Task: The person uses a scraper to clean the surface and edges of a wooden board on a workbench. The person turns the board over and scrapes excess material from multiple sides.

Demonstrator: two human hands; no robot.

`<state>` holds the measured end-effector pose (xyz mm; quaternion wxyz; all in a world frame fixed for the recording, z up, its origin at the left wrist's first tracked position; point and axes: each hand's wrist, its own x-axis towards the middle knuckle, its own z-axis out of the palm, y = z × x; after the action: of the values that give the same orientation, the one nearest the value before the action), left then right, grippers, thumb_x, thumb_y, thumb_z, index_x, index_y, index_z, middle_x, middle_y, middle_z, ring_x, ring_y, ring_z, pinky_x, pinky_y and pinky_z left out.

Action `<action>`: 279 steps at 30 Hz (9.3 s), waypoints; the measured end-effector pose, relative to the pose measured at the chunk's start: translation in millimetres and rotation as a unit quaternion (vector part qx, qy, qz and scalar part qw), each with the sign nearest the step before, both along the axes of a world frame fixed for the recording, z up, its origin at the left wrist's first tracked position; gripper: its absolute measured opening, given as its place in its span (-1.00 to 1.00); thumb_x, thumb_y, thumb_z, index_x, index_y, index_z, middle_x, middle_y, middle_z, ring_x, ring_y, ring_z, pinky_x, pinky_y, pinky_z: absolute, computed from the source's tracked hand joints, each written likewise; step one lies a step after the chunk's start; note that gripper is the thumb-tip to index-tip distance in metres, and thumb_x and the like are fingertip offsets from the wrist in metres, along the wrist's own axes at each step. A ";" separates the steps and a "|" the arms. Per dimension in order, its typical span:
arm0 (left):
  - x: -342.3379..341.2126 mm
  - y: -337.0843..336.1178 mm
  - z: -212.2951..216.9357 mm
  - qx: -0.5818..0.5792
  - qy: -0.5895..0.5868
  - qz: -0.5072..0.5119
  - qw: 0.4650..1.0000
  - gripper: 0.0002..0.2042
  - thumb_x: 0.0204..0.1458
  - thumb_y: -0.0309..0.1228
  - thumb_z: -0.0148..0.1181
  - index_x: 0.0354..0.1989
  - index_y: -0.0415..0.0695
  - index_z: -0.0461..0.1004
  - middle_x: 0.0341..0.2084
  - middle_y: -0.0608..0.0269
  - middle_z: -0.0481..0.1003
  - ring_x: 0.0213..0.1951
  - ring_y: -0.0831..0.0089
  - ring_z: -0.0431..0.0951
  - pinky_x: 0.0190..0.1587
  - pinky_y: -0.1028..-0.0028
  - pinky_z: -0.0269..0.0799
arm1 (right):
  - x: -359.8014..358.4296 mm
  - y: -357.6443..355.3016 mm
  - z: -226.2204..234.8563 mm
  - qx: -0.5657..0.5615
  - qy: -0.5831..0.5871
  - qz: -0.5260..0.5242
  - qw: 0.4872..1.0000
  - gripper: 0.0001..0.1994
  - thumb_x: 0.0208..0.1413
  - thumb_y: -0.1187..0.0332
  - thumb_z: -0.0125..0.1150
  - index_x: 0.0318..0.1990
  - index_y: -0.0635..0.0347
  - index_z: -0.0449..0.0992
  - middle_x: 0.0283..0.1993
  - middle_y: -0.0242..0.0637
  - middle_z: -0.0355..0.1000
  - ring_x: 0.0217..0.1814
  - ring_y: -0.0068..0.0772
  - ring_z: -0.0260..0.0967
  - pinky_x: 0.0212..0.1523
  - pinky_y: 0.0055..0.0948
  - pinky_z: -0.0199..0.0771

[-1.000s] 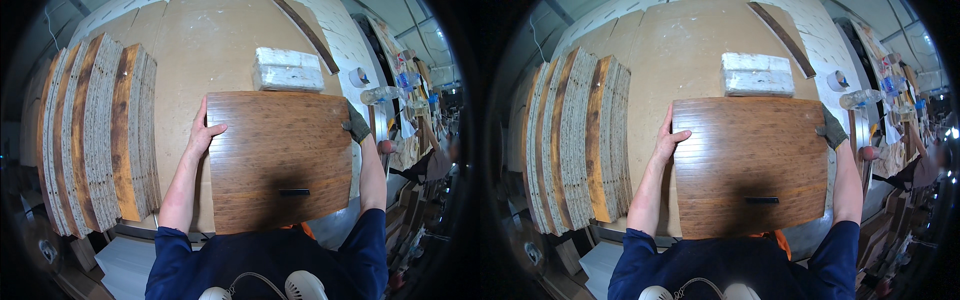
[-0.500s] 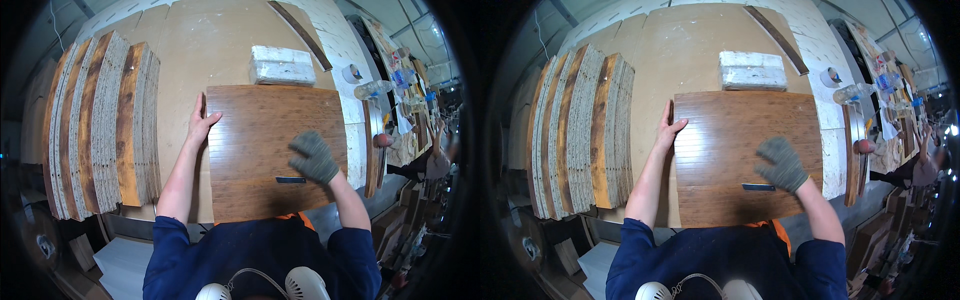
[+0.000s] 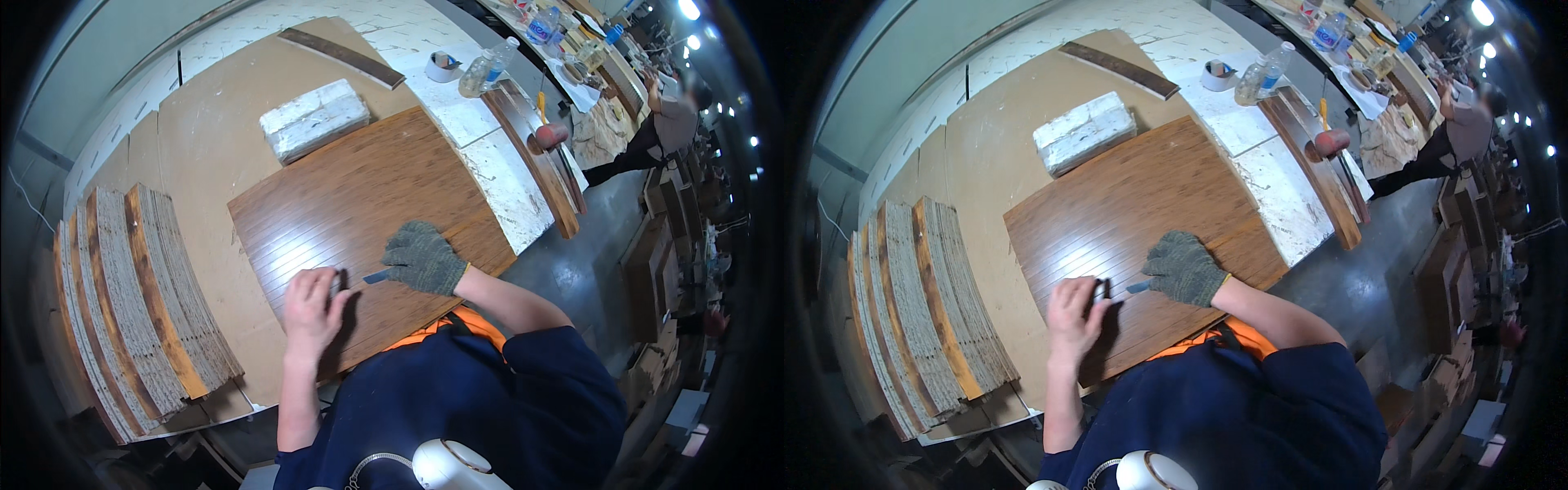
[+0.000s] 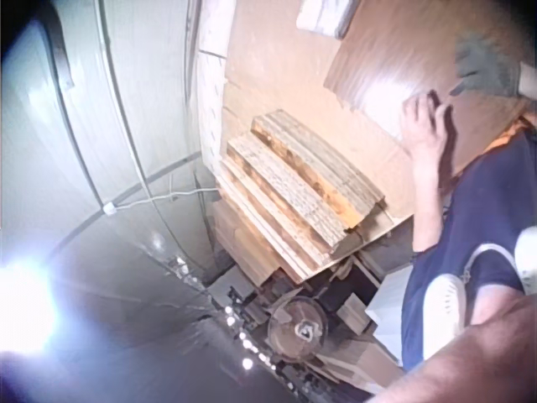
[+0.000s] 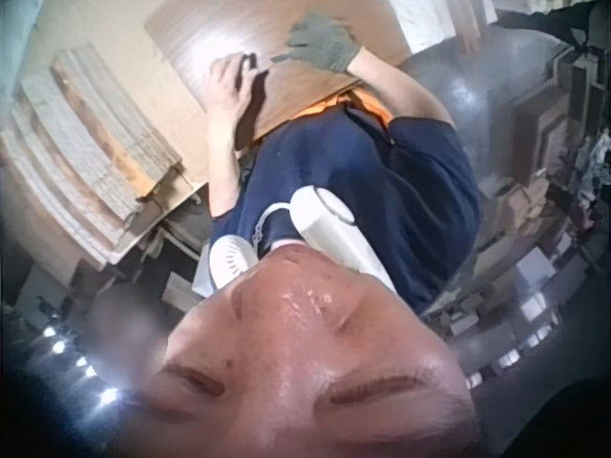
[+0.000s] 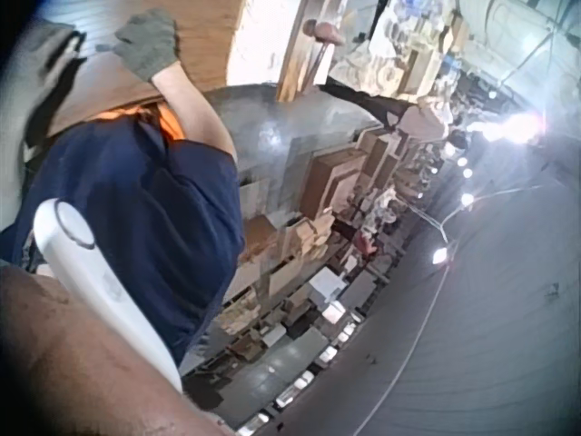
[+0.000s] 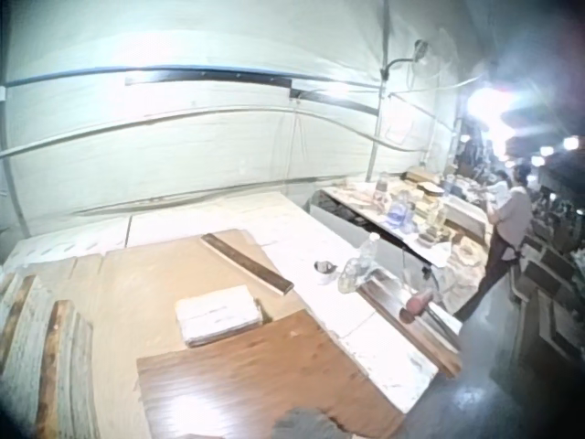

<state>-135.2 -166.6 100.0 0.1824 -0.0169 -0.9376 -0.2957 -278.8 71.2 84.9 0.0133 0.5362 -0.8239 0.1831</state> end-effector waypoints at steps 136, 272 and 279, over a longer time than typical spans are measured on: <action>160.4 160.5 -69.4 0.461 -0.109 0.560 0.679 -0.58 0.03 -0.24 0.47 -0.29 -0.21 0.30 -0.48 0.16 0.34 -0.48 0.24 0.39 -0.39 0.34 0.34 | -49.7 -308.1 28.7 0.287 0.041 0.348 0.892 -0.64 0.31 0.29 0.08 0.23 0.06 0.46 -0.52 -0.15 0.47 -0.43 -0.13 0.51 -0.35 -0.18 0.51; 118.1 166.7 -94.2 0.614 0.207 0.500 0.574 -0.67 0.12 -0.36 0.43 -0.24 -0.22 0.33 -0.48 0.26 0.46 -0.46 0.57 0.45 -0.37 0.51 0.43 | 91.9 -155.3 30.4 0.144 -0.141 0.345 0.917 -0.52 0.14 0.18 0.28 0.22 0.04 0.43 -0.19 -0.18 0.58 -0.29 -0.06 0.54 -0.28 -0.15 0.53; 118.4 168.7 -98.6 0.577 0.188 0.525 0.597 -0.65 0.12 -0.31 0.43 -0.24 -0.21 0.32 -0.46 0.27 0.44 -0.42 0.56 0.45 -0.33 0.50 0.44 | -63.2 -141.9 19.5 0.066 0.073 0.474 0.875 -0.52 0.19 0.14 0.22 0.24 0.06 0.47 0.23 -0.04 0.41 0.29 -0.09 0.35 0.27 -0.03 0.34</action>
<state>-16.8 2.1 1.4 0.4496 0.5318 -0.3633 -0.6190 -342.0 -70.7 104.4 -0.0502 0.8740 -0.4778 0.0730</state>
